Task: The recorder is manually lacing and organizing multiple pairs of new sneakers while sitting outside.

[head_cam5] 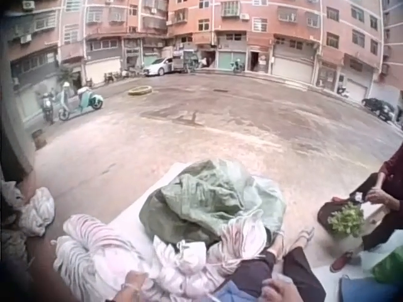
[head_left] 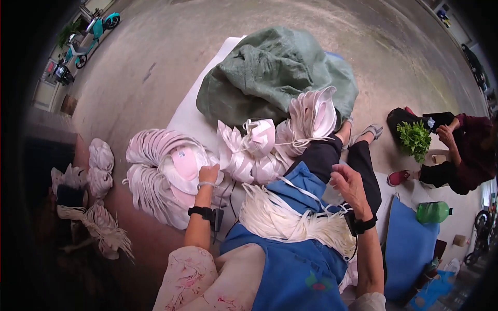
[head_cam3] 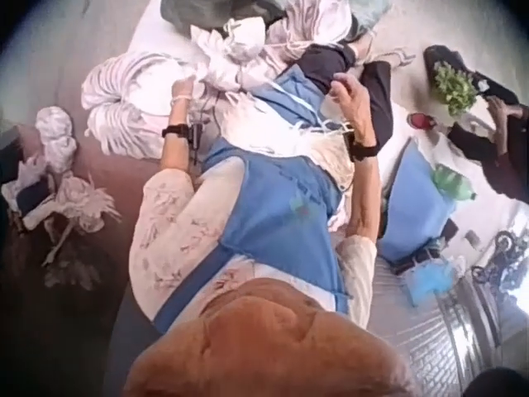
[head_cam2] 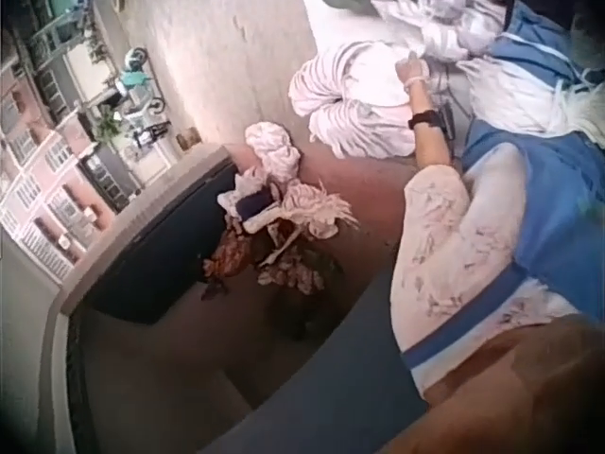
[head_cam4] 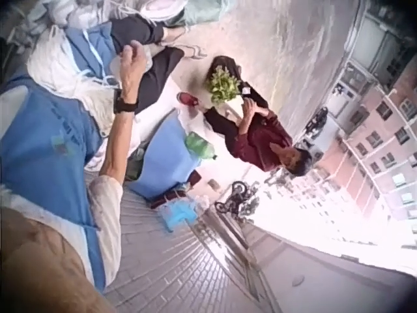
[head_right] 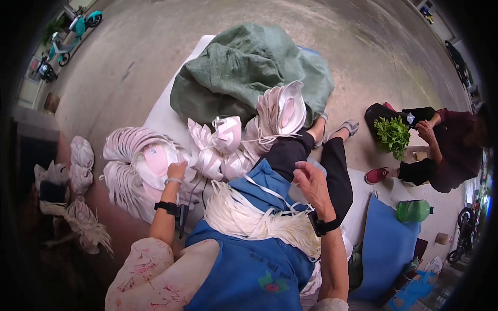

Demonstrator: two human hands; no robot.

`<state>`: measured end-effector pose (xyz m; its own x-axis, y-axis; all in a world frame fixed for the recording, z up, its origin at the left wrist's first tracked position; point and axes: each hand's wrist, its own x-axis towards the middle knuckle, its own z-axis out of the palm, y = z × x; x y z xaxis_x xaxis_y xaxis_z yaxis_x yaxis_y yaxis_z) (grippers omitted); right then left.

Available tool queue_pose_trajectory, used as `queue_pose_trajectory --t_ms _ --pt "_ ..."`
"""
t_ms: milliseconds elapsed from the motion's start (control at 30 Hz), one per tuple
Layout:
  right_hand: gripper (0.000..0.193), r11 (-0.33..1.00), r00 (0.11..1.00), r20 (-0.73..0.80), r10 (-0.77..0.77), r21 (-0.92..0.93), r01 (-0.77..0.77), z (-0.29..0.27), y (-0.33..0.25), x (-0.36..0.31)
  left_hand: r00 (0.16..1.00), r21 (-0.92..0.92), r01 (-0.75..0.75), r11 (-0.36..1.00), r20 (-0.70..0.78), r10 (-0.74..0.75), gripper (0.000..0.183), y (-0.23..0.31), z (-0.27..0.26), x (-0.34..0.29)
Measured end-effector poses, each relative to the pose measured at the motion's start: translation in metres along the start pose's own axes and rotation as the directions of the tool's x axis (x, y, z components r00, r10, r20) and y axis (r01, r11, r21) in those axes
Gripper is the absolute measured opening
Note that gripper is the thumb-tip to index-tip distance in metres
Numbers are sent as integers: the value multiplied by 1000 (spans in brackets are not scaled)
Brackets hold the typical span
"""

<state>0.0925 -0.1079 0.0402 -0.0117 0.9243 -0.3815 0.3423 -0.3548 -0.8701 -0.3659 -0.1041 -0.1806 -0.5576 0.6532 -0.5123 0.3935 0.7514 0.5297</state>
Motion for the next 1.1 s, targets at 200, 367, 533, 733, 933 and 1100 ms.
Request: queue_pose_trajectory --t_ms 200,367,533,733,933,1100 --pt "28 994 992 86 -91 -45 95 38 -11 -2 928 -195 -365 910 -157 338 25 53 9 -50" --pt "27 986 993 104 -62 -148 77 57 11 -22 779 -193 -627 755 -141 611 36 157 39 -41" --pt "25 992 997 83 6 -128 5 58 14 -20 764 287 -644 709 192 616 68 259 78 -63" --pt "20 998 997 45 70 -9 -69 59 19 -16 906 692 -422 586 312 285 70 268 82 -61" --pt "15 996 996 48 79 42 -81 62 22 -4 851 599 -446 665 515 106 55 240 46 -19" --pt "15 996 997 42 70 53 -72 64 25 -6 896 290 -437 851 223 384 34 201 18 -14"
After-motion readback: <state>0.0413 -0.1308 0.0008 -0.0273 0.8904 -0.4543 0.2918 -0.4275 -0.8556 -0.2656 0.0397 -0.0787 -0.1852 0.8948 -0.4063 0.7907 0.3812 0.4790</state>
